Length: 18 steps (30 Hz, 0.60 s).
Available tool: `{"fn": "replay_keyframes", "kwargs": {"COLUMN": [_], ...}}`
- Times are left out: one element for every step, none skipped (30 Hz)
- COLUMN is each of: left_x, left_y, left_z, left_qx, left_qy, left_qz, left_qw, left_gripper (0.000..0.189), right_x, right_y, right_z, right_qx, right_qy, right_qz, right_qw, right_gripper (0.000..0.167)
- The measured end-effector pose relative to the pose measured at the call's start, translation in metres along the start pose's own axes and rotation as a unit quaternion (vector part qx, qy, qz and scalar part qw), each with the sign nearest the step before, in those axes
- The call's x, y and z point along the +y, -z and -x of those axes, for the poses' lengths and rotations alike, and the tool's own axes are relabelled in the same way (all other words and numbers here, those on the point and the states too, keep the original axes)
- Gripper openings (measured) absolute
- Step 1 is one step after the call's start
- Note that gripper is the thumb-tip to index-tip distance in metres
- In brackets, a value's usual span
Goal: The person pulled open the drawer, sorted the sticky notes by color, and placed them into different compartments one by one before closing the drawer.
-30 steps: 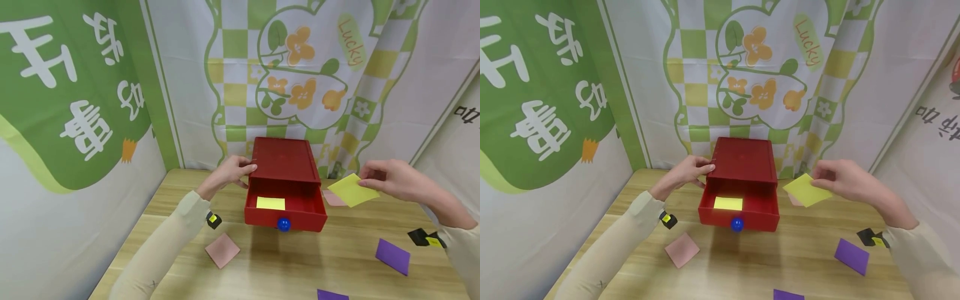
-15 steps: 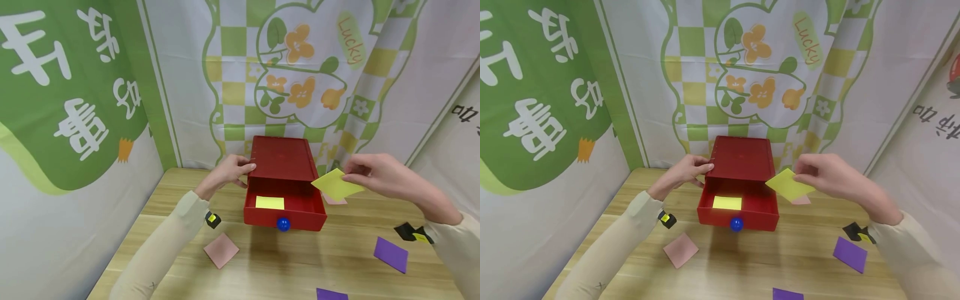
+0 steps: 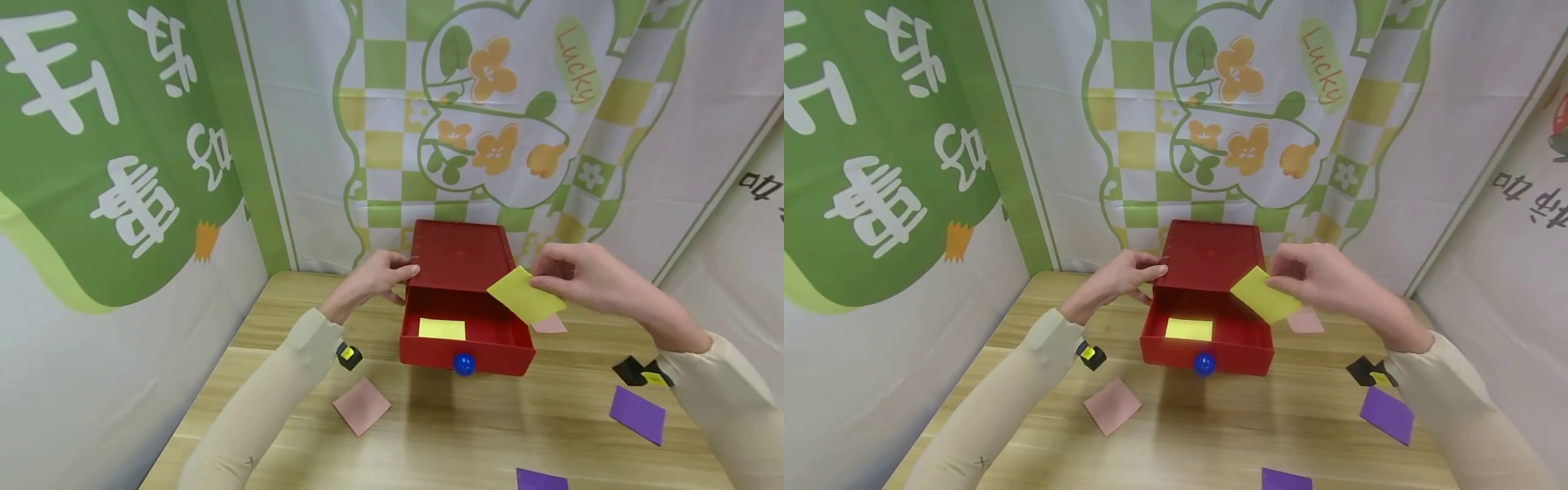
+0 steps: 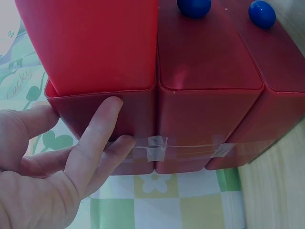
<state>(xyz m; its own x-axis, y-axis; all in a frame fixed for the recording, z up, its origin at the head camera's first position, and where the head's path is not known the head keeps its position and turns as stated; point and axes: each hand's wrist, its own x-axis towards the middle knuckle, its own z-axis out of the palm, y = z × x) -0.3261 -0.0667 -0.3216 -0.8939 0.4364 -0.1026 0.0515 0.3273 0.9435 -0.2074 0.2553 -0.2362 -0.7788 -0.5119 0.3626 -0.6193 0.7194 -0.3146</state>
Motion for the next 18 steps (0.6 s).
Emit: {"fn": "replay_keyframes", "kwargs": {"left_x": [0.0,0.0,0.0,0.001,0.001,0.001,0.002,0.002,0.003,0.003,0.004,0.004,0.004,0.004,0.004,0.004,0.004,0.003], "left_y": [0.0,0.0,0.001,0.0,0.0,0.0,0.0,0.0,0.0,0.0,0.001,0.001,0.001,0.001,0.001,0.001,0.001,0.0], "left_z": [0.0,0.0,0.0,0.0,0.0,0.001,0.001,0.001,0.001,0.001,0.001,0.001,0.001,0.001,0.001,0.001,0.001,0.001], "left_qx": [-0.001,-0.002,-0.002,-0.003,-0.003,-0.004,-0.003,-0.002,-0.002,-0.002,-0.001,-0.002,-0.003,-0.004,-0.005,-0.006,-0.006,-0.006], "left_qy": [0.0,0.0,0.0,0.0,0.001,0.002,0.002,0.002,0.002,0.002,0.002,0.002,0.002,0.002,0.003,0.003,0.004,0.005], "left_qz": [0.001,0.001,0.001,0.001,0.001,0.001,0.001,0.0,0.0,0.0,-0.001,-0.001,-0.001,-0.001,0.0,0.001,0.001,0.003], "left_qw": [1.0,1.0,1.0,1.0,1.0,1.0,1.0,1.0,1.0,1.0,1.0,1.0,1.0,1.0,1.0,1.0,1.0,1.0], "left_gripper": [0.034,0.033,0.033,0.033,0.033,0.034,0.034,0.034,0.035,0.035,0.036,0.036,0.036,0.036,0.036,0.036,0.036,0.035], "right_x": [0.0,0.0,0.0,0.0,0.0,0.0,0.001,0.001,0.002,0.002,0.003,0.004,0.005,0.006,0.007,0.007,0.007,0.007], "right_y": [0.0,0.001,0.001,0.0,0.0,-0.002,-0.004,-0.007,-0.011,-0.015,-0.019,-0.024,-0.028,-0.032,-0.036,-0.039,-0.042,-0.044], "right_z": [-0.002,-0.003,-0.004,-0.005,-0.006,-0.006,-0.007,-0.008,-0.008,-0.009,-0.009,-0.01,-0.01,-0.01,-0.01,-0.01,-0.011,-0.011], "right_qx": [0.001,0.003,0.002,-0.002,-0.007,-0.014,-0.022,-0.031,-0.039,-0.048,-0.054,-0.059,-0.064,-0.068,-0.071,-0.074,-0.076,-0.078], "right_qy": [-0.011,-0.02,-0.031,-0.042,-0.053,-0.061,-0.068,-0.073,-0.078,-0.082,-0.085,-0.087,-0.09,-0.093,-0.096,-0.099,-0.1,-0.101], "right_qz": [-0.008,-0.018,-0.027,-0.04,-0.054,-0.066,-0.077,-0.084,-0.089,-0.095,-0.097,-0.094,-0.091,-0.09,-0.087,-0.086,-0.081,-0.078], "right_qw": [0.9999,0.9996,0.9992,0.9983,0.9971,0.9958,0.9945,0.9933,0.9922,0.9909,0.9902,0.99,0.9897,0.9893,0.9891,0.9886,0.9887,0.9887], "right_gripper": [0.015,0.013,0.012,0.011,0.009,0.009,0.009,0.01,0.01,0.011,0.011,0.011,0.011,0.011,0.012,0.012,0.012,0.013]}}
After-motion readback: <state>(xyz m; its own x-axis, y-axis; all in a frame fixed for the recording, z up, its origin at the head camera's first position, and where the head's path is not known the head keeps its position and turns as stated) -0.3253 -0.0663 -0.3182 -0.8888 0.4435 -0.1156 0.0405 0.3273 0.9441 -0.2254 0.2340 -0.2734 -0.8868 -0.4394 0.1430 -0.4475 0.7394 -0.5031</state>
